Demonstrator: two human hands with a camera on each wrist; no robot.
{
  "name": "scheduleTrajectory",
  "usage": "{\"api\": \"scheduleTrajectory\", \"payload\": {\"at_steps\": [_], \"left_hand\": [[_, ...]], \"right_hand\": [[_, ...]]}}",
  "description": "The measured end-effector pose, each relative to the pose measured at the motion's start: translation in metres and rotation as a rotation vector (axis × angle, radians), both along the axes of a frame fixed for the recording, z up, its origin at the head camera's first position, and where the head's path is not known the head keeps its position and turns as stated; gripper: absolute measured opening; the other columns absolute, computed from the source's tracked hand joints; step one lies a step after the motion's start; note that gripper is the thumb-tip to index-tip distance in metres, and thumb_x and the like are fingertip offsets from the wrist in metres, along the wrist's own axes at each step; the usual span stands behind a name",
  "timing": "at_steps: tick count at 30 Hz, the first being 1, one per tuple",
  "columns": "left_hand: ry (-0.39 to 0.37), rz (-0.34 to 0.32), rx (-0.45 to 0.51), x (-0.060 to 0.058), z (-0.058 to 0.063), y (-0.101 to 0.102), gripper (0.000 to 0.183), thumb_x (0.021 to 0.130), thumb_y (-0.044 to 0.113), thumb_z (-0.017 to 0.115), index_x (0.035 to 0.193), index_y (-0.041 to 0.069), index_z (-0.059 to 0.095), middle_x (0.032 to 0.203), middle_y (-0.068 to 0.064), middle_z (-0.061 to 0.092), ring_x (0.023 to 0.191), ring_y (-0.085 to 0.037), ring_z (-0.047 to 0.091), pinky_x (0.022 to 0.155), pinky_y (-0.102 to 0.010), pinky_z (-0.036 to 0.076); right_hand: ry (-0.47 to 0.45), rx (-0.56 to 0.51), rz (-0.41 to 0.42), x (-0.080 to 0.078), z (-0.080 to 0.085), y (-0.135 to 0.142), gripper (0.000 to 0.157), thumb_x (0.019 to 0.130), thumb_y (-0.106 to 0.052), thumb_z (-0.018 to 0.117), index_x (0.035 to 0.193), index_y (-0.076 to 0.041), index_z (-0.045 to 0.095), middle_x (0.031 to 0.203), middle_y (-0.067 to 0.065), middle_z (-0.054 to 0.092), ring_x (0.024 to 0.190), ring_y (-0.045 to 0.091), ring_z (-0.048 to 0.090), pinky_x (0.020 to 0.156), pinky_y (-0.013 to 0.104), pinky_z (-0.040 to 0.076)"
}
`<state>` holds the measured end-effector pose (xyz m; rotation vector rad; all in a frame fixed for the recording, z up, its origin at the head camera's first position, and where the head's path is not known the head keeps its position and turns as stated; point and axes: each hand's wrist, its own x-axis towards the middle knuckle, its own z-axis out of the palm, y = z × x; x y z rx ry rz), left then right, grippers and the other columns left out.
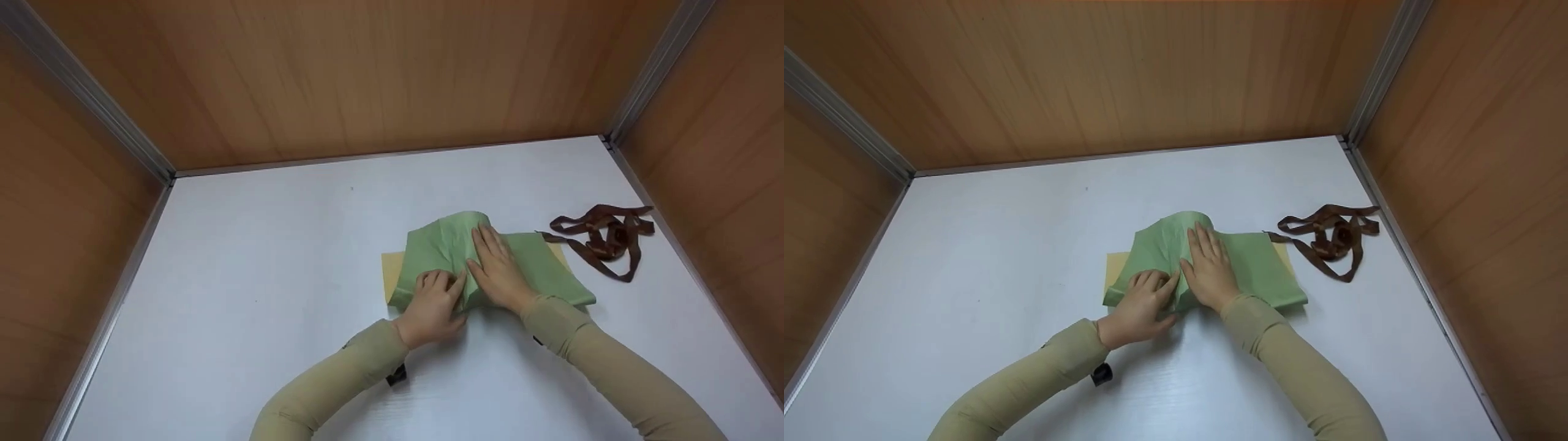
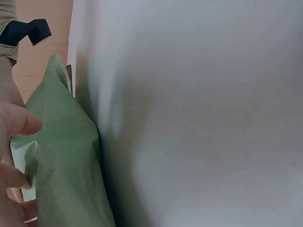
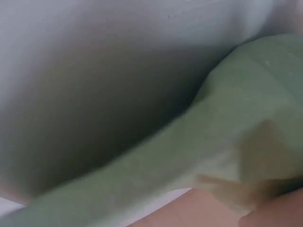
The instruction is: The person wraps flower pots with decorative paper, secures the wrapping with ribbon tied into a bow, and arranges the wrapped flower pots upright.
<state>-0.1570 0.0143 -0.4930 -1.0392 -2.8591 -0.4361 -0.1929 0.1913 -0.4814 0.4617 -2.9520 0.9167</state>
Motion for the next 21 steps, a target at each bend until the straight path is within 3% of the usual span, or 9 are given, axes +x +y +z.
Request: {"api": "scheduleTrajectory", "payload": {"at_steps": [8, 13, 21], "left_hand": [[0.049, -0.002, -0.053, 0.002, -0.004, -0.001, 0.068, 0.088, 0.036, 0.063, 0.141, -0.001, 0.041, 0.121, -0.011, 0.048, 0.117, -0.025, 0.041, 0.101, -0.047, 0.032], [0.015, 0.002, -0.056, 0.001, -0.002, 0.001, 0.070, 0.087, 0.035, 0.064, 0.143, 0.002, 0.039, 0.123, -0.011, 0.047, 0.121, -0.025, 0.038, 0.102, -0.048, 0.030], [0.042, -0.019, -0.116, 0.007, 0.000, -0.003, 0.065, 0.087, 0.039, 0.063, 0.136, 0.001, 0.047, 0.125, -0.011, 0.048, 0.122, -0.027, 0.039, 0.102, -0.047, 0.031]], "right_hand": [[-0.139, 0.001, 0.042, -0.003, 0.004, 0.000, 0.061, 0.103, -0.028, 0.037, 0.149, 0.002, 0.010, 0.157, 0.019, 0.006, 0.145, 0.036, 0.003, 0.114, 0.058, 0.010], [-0.100, -0.017, 0.048, -0.008, 0.009, -0.007, 0.059, 0.103, -0.024, 0.037, 0.148, 0.005, 0.014, 0.156, 0.021, 0.012, 0.145, 0.037, 0.008, 0.115, 0.055, 0.011], [-0.056, 0.133, 0.026, -0.011, 0.006, -0.012, 0.058, 0.103, -0.026, 0.036, 0.147, 0.006, 0.018, 0.155, 0.022, 0.017, 0.144, 0.038, 0.010, 0.116, 0.053, 0.009]]}}
